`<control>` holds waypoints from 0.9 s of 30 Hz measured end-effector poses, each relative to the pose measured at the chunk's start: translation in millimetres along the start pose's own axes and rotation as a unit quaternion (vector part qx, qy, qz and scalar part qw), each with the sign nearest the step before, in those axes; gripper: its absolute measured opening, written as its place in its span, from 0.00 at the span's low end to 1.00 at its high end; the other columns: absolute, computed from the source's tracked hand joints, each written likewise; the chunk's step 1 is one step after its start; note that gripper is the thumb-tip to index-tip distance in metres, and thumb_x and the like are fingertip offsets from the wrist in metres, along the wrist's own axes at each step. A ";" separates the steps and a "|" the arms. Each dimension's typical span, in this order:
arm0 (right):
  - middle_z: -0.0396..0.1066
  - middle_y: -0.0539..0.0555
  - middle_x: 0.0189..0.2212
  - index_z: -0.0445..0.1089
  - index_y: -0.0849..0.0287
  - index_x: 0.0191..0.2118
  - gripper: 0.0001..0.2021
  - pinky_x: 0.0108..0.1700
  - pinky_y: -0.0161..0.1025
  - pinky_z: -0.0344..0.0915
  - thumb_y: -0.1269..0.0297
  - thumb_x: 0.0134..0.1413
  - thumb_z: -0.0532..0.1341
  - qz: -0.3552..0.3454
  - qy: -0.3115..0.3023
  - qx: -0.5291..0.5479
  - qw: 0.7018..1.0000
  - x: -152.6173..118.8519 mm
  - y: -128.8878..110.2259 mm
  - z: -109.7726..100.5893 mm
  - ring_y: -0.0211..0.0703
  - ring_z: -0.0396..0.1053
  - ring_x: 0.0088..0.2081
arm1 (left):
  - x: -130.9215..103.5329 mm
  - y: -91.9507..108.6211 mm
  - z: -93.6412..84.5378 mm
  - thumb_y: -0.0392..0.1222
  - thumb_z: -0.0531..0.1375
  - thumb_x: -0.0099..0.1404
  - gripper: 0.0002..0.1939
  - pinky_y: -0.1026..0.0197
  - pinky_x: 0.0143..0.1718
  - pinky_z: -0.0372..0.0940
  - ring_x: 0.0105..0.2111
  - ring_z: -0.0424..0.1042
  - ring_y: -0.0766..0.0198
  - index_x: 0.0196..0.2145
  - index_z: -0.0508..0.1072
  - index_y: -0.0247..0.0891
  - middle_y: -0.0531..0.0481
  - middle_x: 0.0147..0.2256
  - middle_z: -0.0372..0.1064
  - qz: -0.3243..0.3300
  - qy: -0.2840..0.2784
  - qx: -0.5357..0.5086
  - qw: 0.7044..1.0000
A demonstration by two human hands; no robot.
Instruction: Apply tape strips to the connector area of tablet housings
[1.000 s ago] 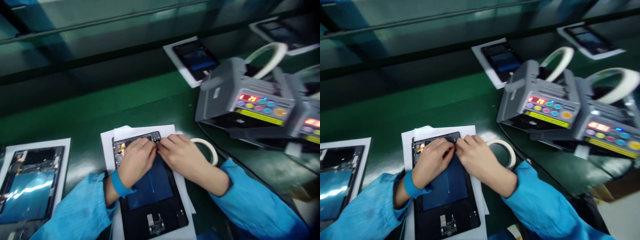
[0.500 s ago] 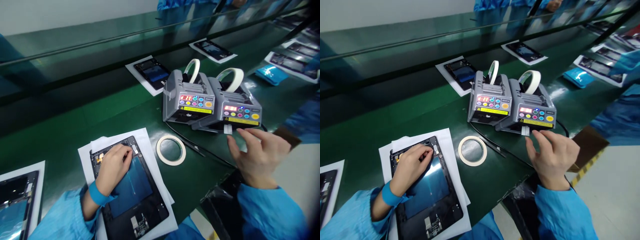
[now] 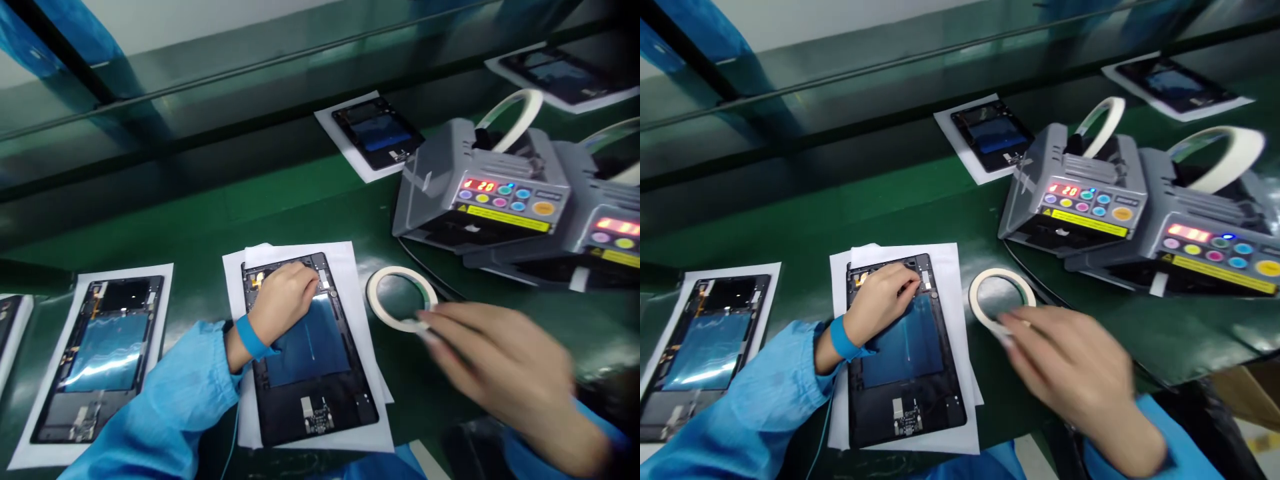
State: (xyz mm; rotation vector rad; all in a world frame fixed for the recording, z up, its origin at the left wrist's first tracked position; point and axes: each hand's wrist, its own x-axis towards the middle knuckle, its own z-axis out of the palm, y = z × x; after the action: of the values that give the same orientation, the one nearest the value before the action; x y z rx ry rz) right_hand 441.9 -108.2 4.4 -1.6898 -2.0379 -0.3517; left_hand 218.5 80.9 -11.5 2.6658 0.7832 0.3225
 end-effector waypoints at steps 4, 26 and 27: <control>0.71 0.58 0.44 0.68 0.64 0.48 0.13 0.42 0.42 0.64 0.64 0.60 0.58 -0.088 -0.070 0.010 0.994 62.7 -27.4 51.1 0.46 0.67 0.41 | -1.1 -1.3 1.2 0.33 0.55 0.68 0.06 0.59 0.40 0.65 0.36 0.69 0.60 0.34 0.72 0.35 0.48 0.33 0.69 0.006 -0.003 0.002 1.000; 0.74 0.52 0.36 0.72 0.61 0.44 0.10 0.28 0.35 0.62 0.67 0.60 0.56 -0.102 -0.075 0.106 0.986 149.3 -72.2 92.0 0.36 0.70 0.29 | -79.5 -30.2 -32.6 0.45 0.58 0.67 0.18 0.45 0.52 0.65 0.53 0.64 0.47 0.49 0.68 0.30 0.35 0.51 0.65 -0.047 0.045 0.098 0.993; 0.74 0.52 0.35 0.72 0.61 0.43 0.09 0.27 0.35 0.61 0.68 0.59 0.57 -0.104 -0.057 0.100 0.988 151.1 -79.5 100.8 0.35 0.70 0.29 | -79.4 -29.4 -30.7 0.46 0.57 0.67 0.18 0.45 0.52 0.65 0.52 0.65 0.47 0.49 0.69 0.30 0.35 0.50 0.66 -0.053 0.057 0.097 0.992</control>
State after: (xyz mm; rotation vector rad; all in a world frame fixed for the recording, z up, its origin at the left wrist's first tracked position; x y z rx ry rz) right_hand 325.3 52.2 1.7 -1.4114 -2.2572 -0.1137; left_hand 129.7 67.8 -4.1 2.7907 1.0360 0.3928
